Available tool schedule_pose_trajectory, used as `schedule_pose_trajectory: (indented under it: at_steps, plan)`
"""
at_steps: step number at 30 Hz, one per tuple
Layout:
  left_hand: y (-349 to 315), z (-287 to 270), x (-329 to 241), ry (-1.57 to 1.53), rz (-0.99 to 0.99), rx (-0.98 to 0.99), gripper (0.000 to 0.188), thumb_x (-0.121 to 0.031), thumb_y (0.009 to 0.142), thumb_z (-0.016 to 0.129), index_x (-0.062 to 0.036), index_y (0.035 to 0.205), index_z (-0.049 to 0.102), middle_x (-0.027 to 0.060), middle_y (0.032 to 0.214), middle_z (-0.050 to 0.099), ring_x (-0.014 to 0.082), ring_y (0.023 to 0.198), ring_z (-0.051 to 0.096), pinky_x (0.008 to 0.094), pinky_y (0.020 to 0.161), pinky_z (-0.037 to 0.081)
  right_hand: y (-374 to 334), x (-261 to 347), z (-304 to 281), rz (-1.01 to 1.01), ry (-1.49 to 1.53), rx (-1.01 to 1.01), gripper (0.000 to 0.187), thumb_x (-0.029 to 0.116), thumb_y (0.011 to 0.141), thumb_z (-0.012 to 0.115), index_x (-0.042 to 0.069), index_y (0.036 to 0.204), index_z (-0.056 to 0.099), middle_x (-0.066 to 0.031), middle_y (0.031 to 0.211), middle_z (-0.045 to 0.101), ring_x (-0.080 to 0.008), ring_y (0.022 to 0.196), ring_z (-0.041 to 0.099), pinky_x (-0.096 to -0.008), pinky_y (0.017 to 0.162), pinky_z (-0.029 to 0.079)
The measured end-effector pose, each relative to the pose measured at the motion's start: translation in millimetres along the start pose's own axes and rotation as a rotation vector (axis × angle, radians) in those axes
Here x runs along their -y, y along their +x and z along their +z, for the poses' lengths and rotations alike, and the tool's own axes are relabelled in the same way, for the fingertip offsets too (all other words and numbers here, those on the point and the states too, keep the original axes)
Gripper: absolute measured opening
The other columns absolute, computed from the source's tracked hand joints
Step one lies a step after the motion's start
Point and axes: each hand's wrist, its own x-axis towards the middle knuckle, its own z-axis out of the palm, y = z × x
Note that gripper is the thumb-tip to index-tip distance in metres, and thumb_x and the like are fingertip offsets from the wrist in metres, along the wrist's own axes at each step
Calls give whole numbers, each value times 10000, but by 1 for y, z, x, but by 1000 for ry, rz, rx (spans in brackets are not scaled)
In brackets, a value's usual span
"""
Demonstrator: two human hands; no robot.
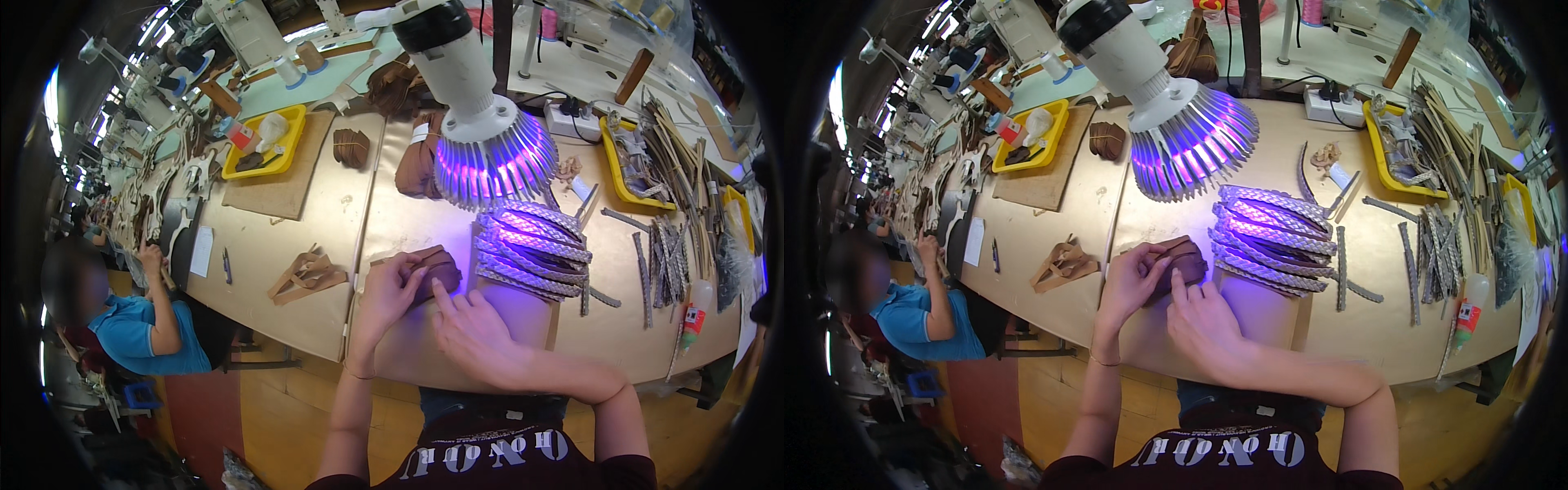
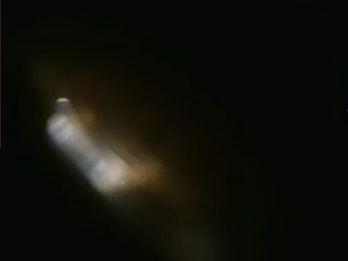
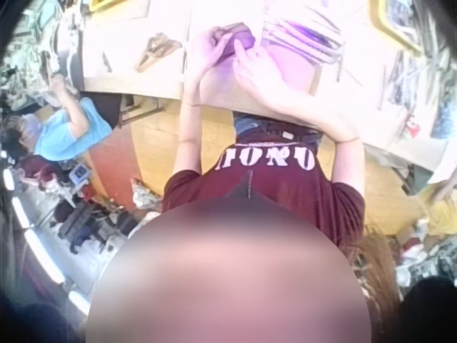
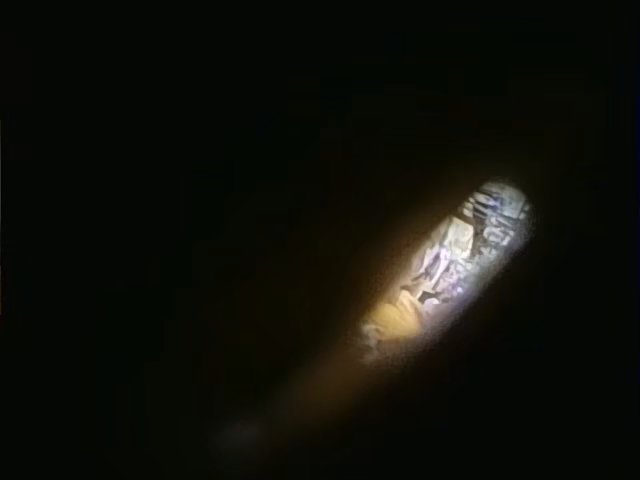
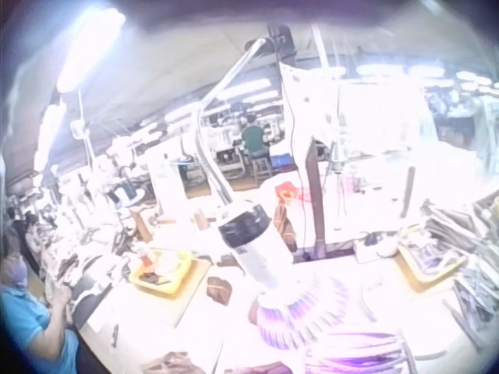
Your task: The person repeatedly picks up short braided cords and wraps them around a rectangular cardboard block, stacking them in layers. The cords are handled one at a time and placed neatly on top of previous wraps.
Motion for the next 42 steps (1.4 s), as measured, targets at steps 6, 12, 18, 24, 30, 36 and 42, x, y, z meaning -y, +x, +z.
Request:
schedule_pose_trajectory:
  at_steps: [6, 12, 18, 24, 30, 36, 42]
  plan:
    - [7, 2, 14, -92, -25, -96, 235, -134, 864, 720, 5, 1045, 664, 9, 569, 515, 47, 516, 403, 247, 463, 334, 30, -11, 11, -43, -41, 182, 395, 321, 822, 637, -6, 1040, 670, -337, 1404, 414, -277, 911, 646, -377, 803, 469]
    - [15, -1, 22, -17, -4, -17, 232, -137, 819, 740, -8, 1008, 704, 87, 562, 540, 184, 489, 488, 342, 505, 420, 53, -14, 6, -51, -35, 355, 429, 352, 809, 664, 11, 1069, 683, -381, 1441, 334, -285, 839, 687, -384, 783, 481]
    - [16, 0, 21, 114, 76, 9, 205, -121, 813, 727, 3, 976, 723, 142, 687, 580, 236, 616, 564, 353, 598, 458, 51, -14, 9, -39, 25, 427, 421, 305, 810, 658, 4, 1103, 673, -376, 1468, 291, -274, 834, 709, -404, 792, 481]
    - [12, -3, 19, 91, 171, -278, 157, -104, 863, 675, -49, 999, 733, 80, 877, 637, 151, 746, 591, 295, 623, 466, 54, -13, 7, -34, 18, 412, 362, 235, 822, 625, -2, 1091, 674, -376, 1468, 288, -280, 835, 711, -417, 783, 486]
    - [-23, -38, -8, -578, 206, -744, 142, -3, 874, 647, 11, 1013, 668, 98, 1021, 675, 160, 881, 617, 310, 775, 498, 41, -17, -21, 42, 107, 53, 383, 185, 833, 651, -30, 1142, 585, -302, 1381, 463, -292, 765, 691, -343, 707, 493]
    - [-68, -32, -48, -441, 552, -256, 182, -40, 821, 729, -7, 996, 690, 98, 904, 710, 153, 719, 653, 271, 651, 485, -54, -28, -59, 58, 1340, -334, 450, 202, 865, 724, 47, 1247, 543, -92, 1118, 630, -191, 770, 650, -321, 712, 517]
    - [-65, -1, -92, -356, 373, 308, 271, -91, 745, 813, -23, 987, 713, 76, 857, 709, 130, 684, 642, 251, 607, 486, -114, -29, -29, 240, 1121, -575, 407, 46, 855, 720, 28, 1228, 558, -57, 936, 641, -133, 808, 639, -258, 706, 521]
